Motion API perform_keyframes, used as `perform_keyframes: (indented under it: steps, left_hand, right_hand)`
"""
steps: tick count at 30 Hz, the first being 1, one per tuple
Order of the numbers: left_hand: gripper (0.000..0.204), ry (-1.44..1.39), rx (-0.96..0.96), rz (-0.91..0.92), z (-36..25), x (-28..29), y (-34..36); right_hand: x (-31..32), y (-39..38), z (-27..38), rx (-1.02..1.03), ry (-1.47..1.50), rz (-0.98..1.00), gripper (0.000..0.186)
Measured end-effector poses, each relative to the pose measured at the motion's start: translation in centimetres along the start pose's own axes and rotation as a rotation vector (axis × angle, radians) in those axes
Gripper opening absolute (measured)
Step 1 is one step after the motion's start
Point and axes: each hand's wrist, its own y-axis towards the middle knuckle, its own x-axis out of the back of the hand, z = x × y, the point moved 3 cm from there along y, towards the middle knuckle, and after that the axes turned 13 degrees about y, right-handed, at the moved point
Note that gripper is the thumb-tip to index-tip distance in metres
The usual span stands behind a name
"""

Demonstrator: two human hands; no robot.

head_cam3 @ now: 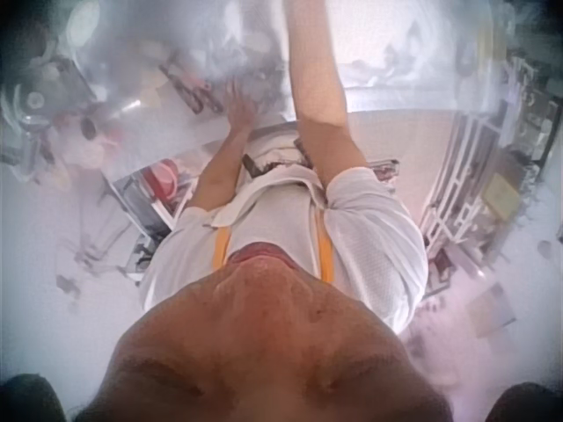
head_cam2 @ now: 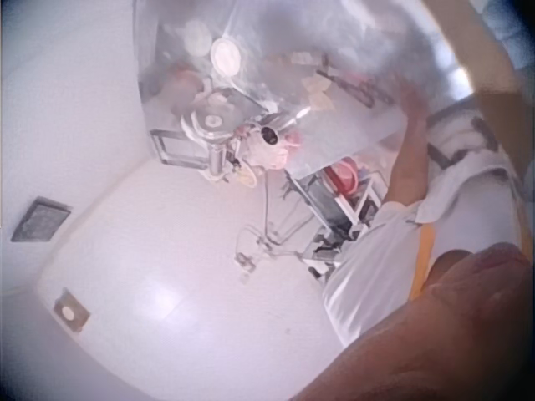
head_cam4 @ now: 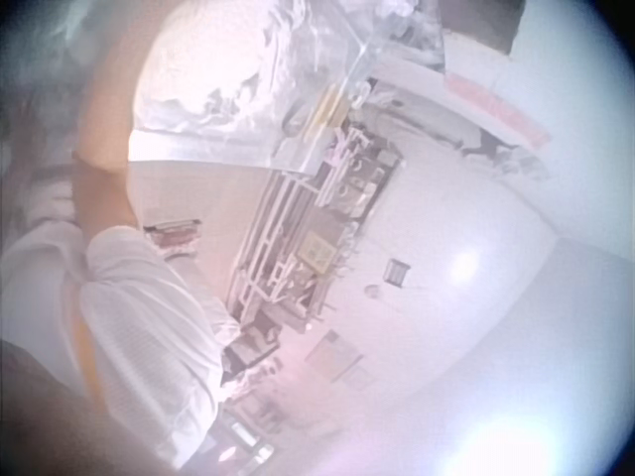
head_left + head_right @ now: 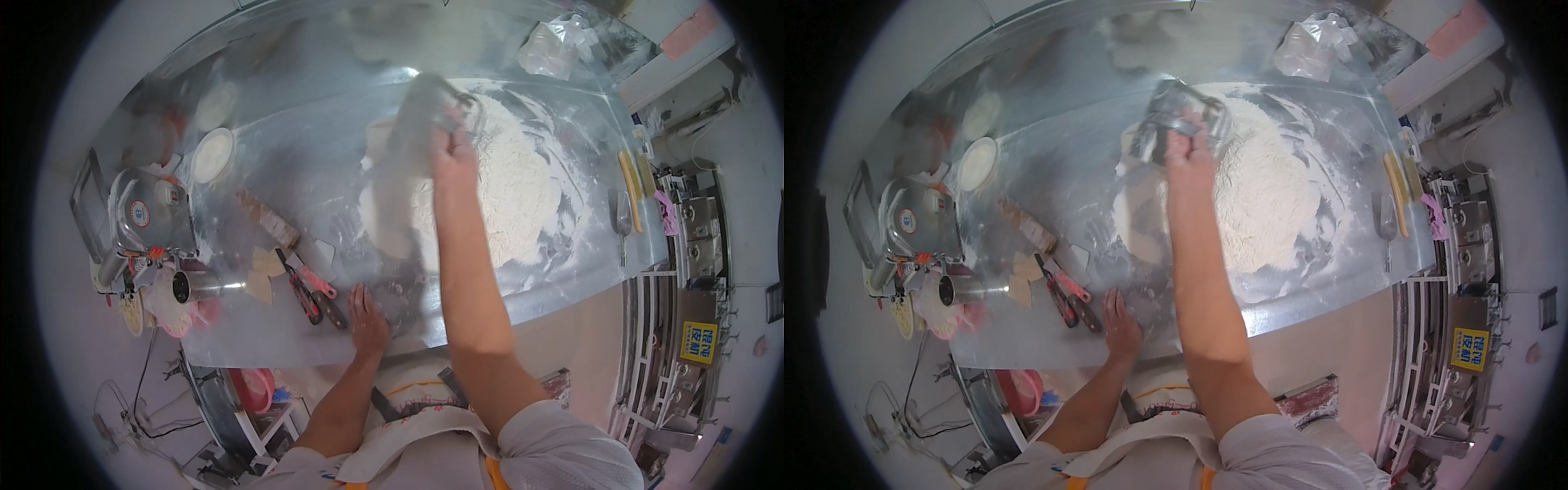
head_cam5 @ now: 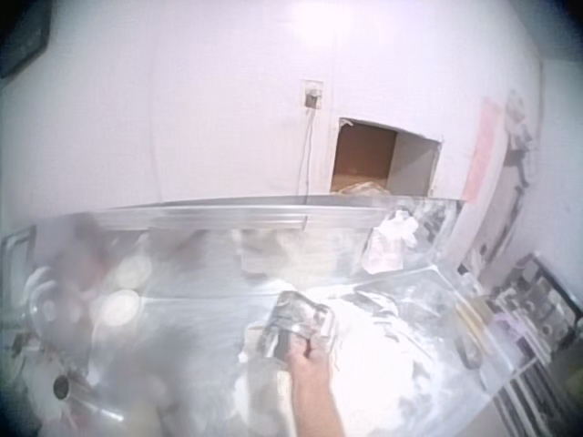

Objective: The person scoops flour from a large sack into a metal scoop, spreads it on a stainless steel table, and repeatedly transfers portions into a dough machine hopper. The person uses a scoop and a dough scraper to manage the flour and feed the machine.

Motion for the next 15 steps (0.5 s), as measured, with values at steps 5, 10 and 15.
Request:
perform_keyframes:
  steps: [5, 10, 15]
  left_hand:
    - [0.058, -0.010, -0.023, -0.048, 0.6, -0.1, -0.2]
    - [0.059, -0.072, 0.111, 0.439, 2.5, -4.0, -3.5]
    - [0.059, -0.299, 0.184, 0.388, 2.5, -5.1, -3.6]
  right_hand:
    - [0.4, -10.5, -11.8, -0.151, -0.479, 0.172, 0.030]
    - [3.0, -18.1, -20.9, -0.511, 0.208, -0.410, 0.027]
    - [6.9, -17.2, -20.7, -0.126, -0.530, -0.205, 0.018]
